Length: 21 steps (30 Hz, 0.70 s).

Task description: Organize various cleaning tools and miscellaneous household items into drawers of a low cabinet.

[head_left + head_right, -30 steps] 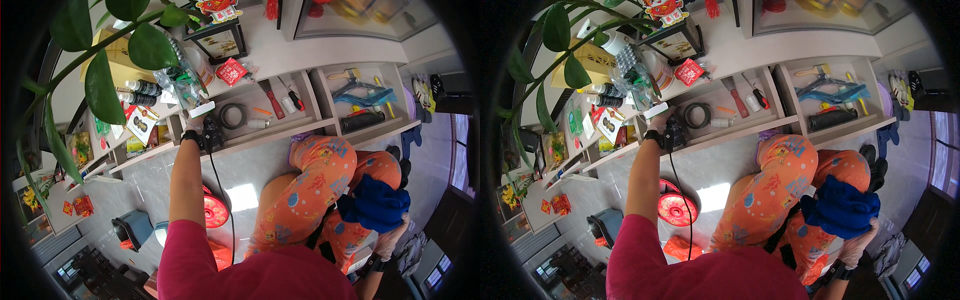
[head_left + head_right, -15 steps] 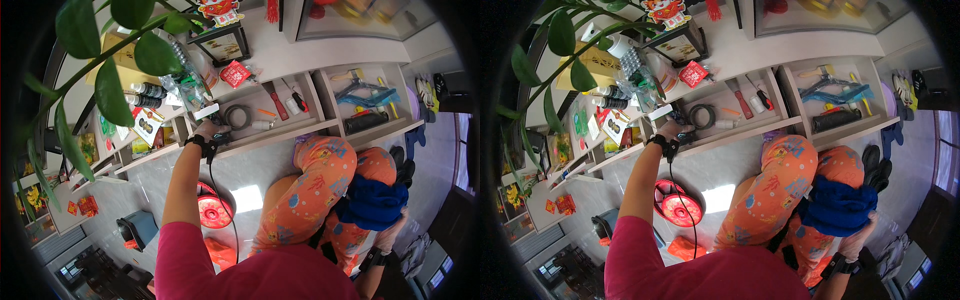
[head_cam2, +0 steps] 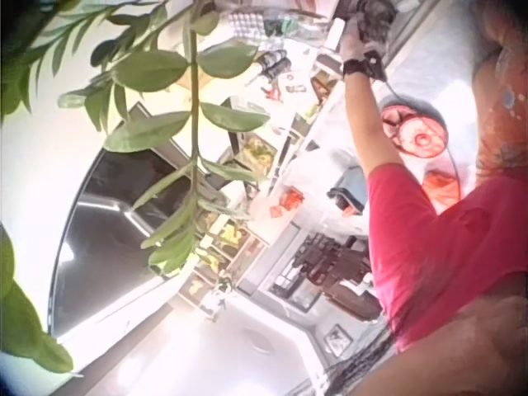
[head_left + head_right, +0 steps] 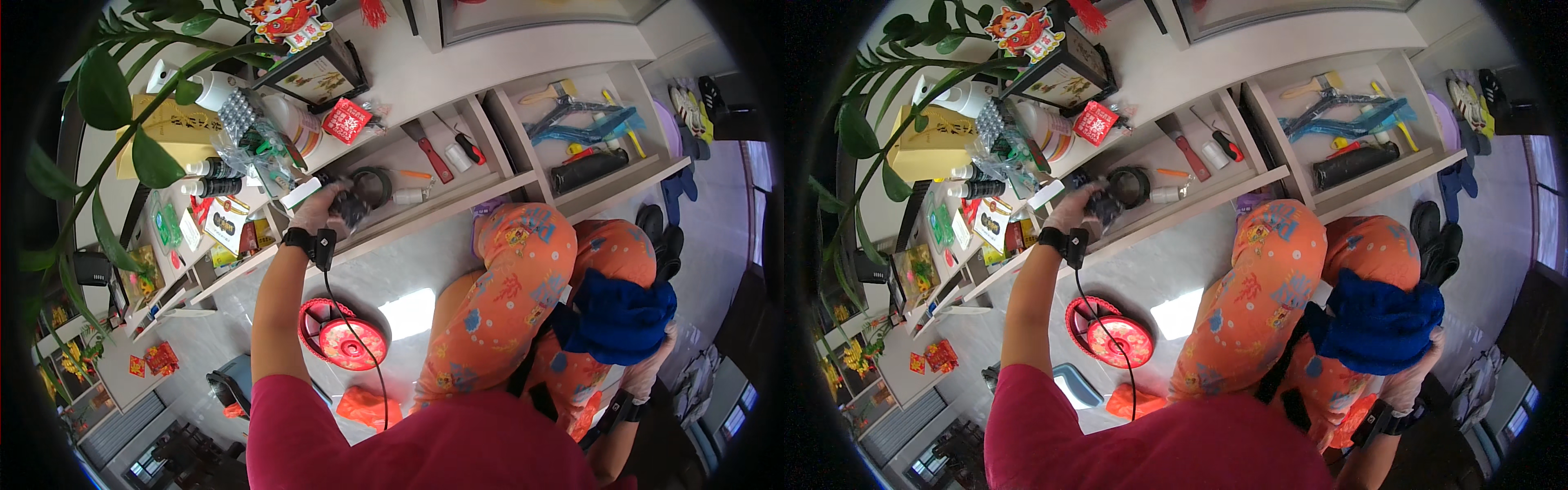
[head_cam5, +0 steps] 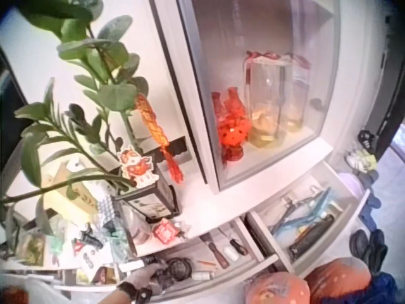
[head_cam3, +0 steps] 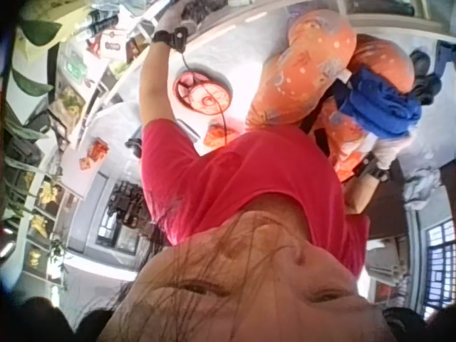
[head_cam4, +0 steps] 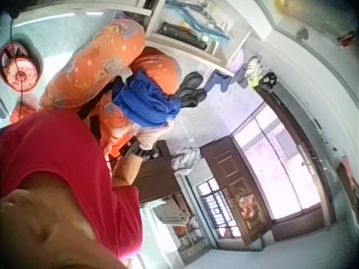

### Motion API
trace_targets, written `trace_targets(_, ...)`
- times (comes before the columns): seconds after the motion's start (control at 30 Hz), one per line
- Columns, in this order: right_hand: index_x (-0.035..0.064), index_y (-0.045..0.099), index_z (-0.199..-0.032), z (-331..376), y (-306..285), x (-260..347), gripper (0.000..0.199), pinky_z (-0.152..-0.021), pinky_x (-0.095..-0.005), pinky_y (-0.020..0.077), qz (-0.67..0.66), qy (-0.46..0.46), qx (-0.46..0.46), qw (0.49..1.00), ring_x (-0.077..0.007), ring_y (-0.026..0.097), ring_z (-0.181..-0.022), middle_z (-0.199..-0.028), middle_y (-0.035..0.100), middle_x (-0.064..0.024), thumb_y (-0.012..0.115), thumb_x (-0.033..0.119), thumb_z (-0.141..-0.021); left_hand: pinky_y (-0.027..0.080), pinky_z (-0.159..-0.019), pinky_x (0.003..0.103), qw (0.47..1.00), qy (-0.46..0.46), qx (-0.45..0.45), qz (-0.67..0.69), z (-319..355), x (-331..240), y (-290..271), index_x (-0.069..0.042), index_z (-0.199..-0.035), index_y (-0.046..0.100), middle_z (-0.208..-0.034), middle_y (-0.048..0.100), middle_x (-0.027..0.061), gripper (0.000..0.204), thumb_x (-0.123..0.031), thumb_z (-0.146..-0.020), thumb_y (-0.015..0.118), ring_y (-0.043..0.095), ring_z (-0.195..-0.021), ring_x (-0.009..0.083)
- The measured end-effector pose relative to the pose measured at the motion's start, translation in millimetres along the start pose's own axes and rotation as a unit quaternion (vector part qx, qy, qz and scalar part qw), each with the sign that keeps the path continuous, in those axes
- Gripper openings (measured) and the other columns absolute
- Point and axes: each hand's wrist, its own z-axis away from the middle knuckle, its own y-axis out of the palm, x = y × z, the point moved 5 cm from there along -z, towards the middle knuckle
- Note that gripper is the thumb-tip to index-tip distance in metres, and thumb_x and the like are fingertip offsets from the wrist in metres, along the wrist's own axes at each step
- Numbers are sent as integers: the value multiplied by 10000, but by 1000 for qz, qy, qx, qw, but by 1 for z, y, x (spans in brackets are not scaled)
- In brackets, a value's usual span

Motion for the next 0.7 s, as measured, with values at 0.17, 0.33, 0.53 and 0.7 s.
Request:
trace_targets(0.17,88,546,-1206,-2,-14,8,484,-966,-364,445,-24,11,23,999,-226,577,-1064,-1171,615,-65,583,410,-846,461,-935,385,767,352,-36,-535,3,-61,60,-3,-1270,464,-1178,602,188,593,-278,-816,729,576,-1110,332)
trace_targets(0.33,88,547,-1204,2,5,-1,484,-964,-377,450,-26,19,30,999,-237,581,-1063,-1187,613,-69,582,403,-839,452,-935,430,786,420,-65,-449,-10,-66,98,11,-1274,455,-1158,596,243,618,-328,-825,710,551,-1118,396)
trace_targets(0.53,97,564,-1177,12,21,-1,470,-954,-386,450,-36,38,42,998,-246,587,-1032,-1150,629,-68,581,408,-825,480,-881,455,778,309,-183,-516,-52,-57,111,-2,-1179,549,-1113,610,257,493,-372,-865,638,578,-1052,410)
trace_targets(0.7,92,558,-1172,17,41,-1,453,-941,-359,461,-37,46,58,997,-229,598,-1014,-1130,635,-57,580,406,-845,502,-852,382,876,305,-18,-373,-97,-29,143,-37,-1204,563,-1165,607,172,394,-267,-886,596,582,-1072,311)
